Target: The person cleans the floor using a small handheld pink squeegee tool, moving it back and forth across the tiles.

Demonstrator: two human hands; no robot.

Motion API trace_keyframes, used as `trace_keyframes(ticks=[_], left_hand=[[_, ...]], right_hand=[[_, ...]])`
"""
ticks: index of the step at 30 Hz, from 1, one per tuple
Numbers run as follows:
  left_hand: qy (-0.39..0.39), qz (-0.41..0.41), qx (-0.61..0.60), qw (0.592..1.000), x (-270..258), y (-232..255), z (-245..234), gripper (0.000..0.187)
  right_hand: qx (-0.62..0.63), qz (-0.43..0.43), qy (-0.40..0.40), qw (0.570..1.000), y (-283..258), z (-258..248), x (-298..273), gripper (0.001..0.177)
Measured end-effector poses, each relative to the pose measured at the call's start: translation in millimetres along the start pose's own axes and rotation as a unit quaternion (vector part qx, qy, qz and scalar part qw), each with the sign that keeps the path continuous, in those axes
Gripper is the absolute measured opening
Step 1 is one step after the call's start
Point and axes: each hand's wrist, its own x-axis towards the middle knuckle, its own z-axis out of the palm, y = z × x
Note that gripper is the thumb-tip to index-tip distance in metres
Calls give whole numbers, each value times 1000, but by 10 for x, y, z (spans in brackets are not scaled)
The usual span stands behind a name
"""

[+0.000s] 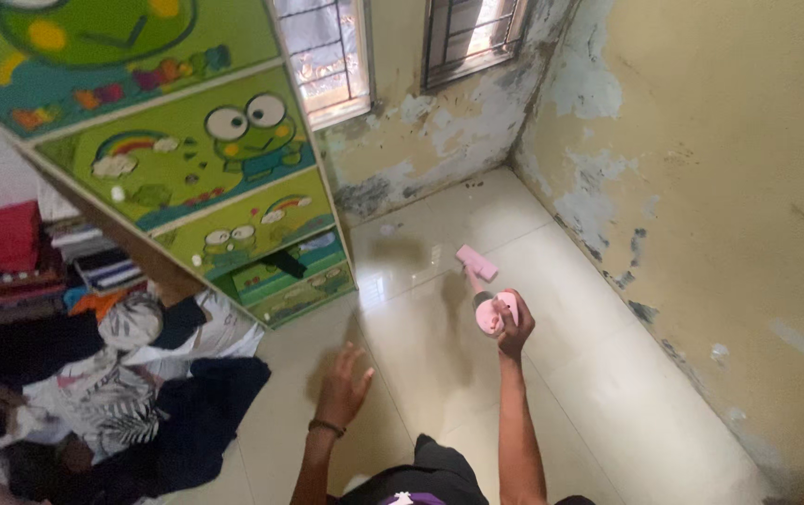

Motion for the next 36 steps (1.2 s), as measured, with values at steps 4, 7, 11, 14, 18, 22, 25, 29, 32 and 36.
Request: trace_keyframes(ticks=[4, 7, 11, 14, 18, 22, 25, 29, 32, 36], left_hand=[[90, 62, -27, 994, -404, -208, -318, 55], [147, 89, -39, 984, -835, -343, -474, 60], [175, 144, -49, 973, -1391, -779, -778, 60], [55, 83, -71, 993, -1965, -1174, -838, 61], [-65, 189, 29, 979, -2676, -1487, -966, 73], [-256, 168, -52, 951, -3372, -1380, -943, 87], [-292, 225, -104, 924, -3868, -1062, -954, 91], [-281, 260, -261, 886, -4429, -751, -1189, 87], [-234, 339, -306, 859, -5057, -760, -1102, 87], [-424, -39, -636, 644, -5666, -1112, -308, 66]], right_hand=[[-24, 13, 8, 1000, -263, 87, -840, 36], [-9, 1, -13, 1000, -494, 43, -1685, 38], [11, 47, 9, 999, -708, 69, -2982, 46], [-77, 6, 17, 997, -755, 56, -3893, 51], [-76, 4, -22, 997, -933, 231, -4969, 56], [-33, 112, -44, 992, -1248, 548, -5743, 59], [4, 115, -79, 990, -1690, 632, -6272, 54], [22, 116, -62, 991, -2131, 517, -6875, 47], [20, 123, -21, 992, -2297, 294, -7364, 49], [-5, 113, 27, 993, -2406, 27, -8022, 48]])
